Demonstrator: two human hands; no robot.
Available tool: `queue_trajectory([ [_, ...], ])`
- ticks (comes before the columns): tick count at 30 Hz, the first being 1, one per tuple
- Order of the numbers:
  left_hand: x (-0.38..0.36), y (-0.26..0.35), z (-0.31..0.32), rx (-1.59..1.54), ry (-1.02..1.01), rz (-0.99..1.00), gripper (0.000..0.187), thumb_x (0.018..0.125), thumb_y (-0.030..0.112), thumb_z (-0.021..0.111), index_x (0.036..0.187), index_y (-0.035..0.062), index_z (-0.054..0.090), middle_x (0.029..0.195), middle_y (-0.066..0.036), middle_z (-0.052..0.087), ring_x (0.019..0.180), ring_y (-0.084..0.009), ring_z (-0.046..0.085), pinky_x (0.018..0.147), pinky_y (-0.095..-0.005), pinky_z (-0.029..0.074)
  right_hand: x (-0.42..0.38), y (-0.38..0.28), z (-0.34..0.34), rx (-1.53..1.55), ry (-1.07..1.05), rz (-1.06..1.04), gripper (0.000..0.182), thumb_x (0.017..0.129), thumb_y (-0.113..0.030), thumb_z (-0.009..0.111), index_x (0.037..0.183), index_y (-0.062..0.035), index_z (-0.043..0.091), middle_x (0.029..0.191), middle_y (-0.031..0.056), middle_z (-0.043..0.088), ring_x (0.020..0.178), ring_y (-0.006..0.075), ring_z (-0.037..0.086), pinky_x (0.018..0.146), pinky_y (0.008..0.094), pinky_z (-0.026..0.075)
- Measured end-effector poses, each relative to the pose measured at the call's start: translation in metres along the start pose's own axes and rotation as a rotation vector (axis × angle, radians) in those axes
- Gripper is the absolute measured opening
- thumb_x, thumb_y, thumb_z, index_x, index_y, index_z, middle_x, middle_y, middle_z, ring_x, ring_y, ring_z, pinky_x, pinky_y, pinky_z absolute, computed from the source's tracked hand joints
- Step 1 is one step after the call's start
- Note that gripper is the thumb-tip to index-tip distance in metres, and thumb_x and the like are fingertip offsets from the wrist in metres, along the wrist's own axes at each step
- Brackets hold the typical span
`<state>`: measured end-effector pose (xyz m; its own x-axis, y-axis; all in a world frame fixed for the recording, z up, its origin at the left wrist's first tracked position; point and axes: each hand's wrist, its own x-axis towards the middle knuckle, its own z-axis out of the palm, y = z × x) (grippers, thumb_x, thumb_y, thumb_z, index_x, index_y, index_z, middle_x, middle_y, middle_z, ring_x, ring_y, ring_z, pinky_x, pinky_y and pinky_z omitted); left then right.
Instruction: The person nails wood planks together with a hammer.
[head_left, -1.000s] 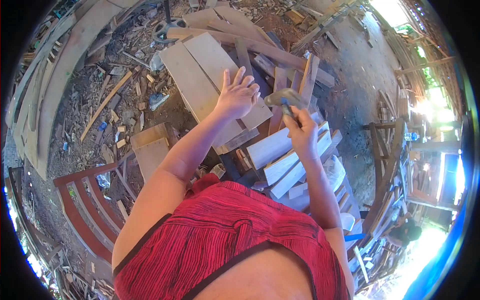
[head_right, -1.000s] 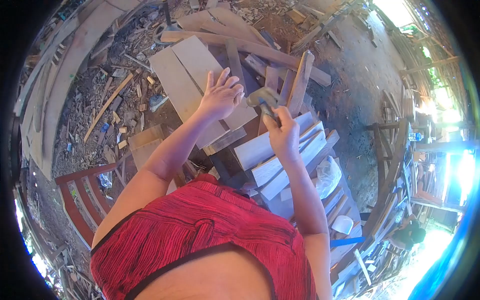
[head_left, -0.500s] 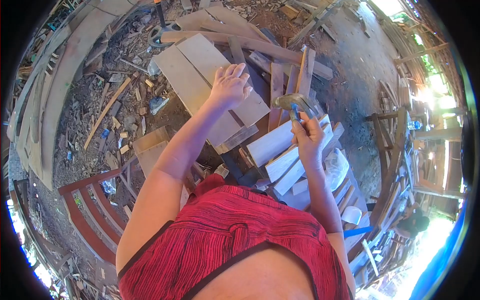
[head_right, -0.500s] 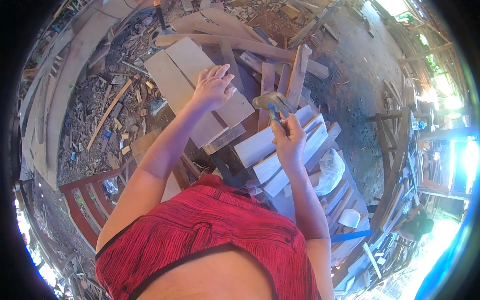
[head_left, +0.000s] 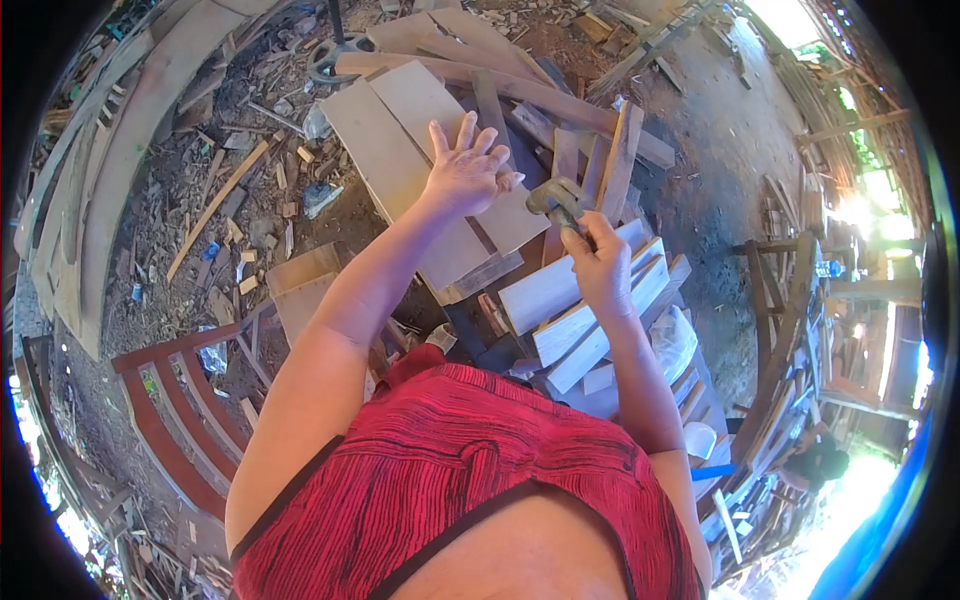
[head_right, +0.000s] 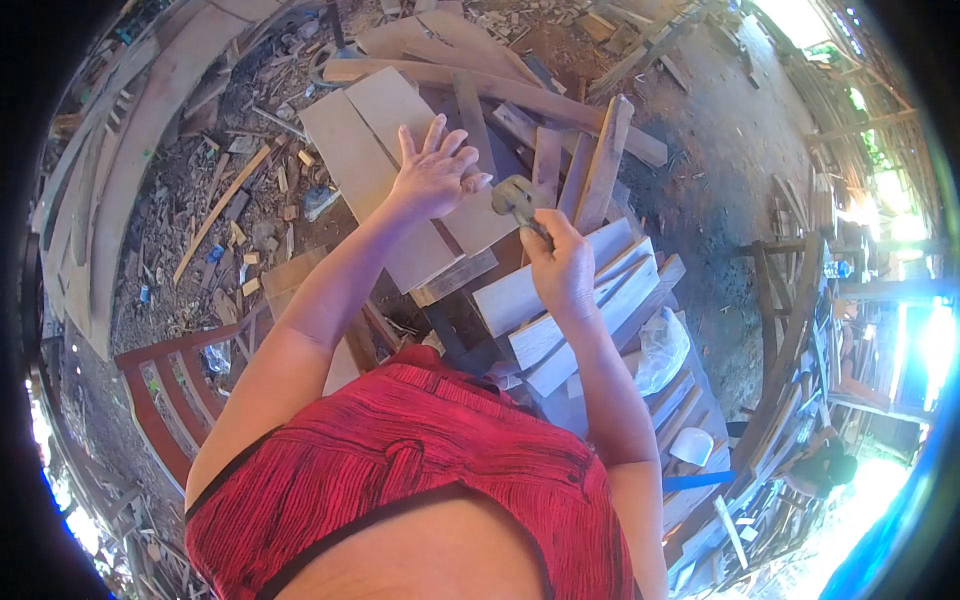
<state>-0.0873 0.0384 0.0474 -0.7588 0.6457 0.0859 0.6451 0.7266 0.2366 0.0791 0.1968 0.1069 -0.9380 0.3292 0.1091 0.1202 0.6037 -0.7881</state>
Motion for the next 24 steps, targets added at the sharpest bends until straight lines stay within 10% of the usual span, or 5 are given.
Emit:
queue_trajectory([
  [7, -0.002, 0.001, -0.004, 0.008, -0.019, -0.007, 0.05, 0.095, 0.054, 0.038, 0.122, 0.0146, 0.055, 0.145, -0.01, 0.036, 0.144, -0.0362, 0.01, 0.105, -0.0734, 0.006, -0.002, -0.056, -0.018, 0.359, 0.134, -0.118, 0.023, 0.092, -0.009, 0.062, 0.112, 0.0016, 0.059, 0.08, -0.0013, 0.061, 0.064, 0.0049, 0.048, 0.058, 0.022, 0.042],
  [11, -0.002, 0.0, -0.001, -0.011, -0.01, -0.004, 0.048, 0.096, 0.052, 0.039, 0.12, 0.0143, 0.055, 0.145, -0.01, 0.036, 0.144, -0.0366, 0.01, 0.106, -0.0729, 0.006, 0.001, 0.002, -0.003, -0.112, -0.041, -0.141, 0.021, 0.09, -0.01, 0.063, 0.108, 0.001, 0.06, 0.077, 0.0047, 0.06, 0.063, 0.0089, 0.051, 0.058, 0.0267, 0.044],
  [24, -0.001, 0.0, -0.004, -0.021, -0.011, 0.001, 0.048, 0.095, 0.052, 0.041, 0.121, 0.0137, 0.055, 0.142, -0.01, 0.038, 0.144, -0.0368, 0.011, 0.107, -0.0702, 0.006, -0.004, -0.019, -0.008, 0.12, 0.15, -0.223, 0.029, 0.09, -0.008, 0.062, 0.118, 0.0015, 0.059, 0.079, 0.0056, 0.061, 0.064, 0.0075, 0.052, 0.058, 0.0233, 0.044],
])
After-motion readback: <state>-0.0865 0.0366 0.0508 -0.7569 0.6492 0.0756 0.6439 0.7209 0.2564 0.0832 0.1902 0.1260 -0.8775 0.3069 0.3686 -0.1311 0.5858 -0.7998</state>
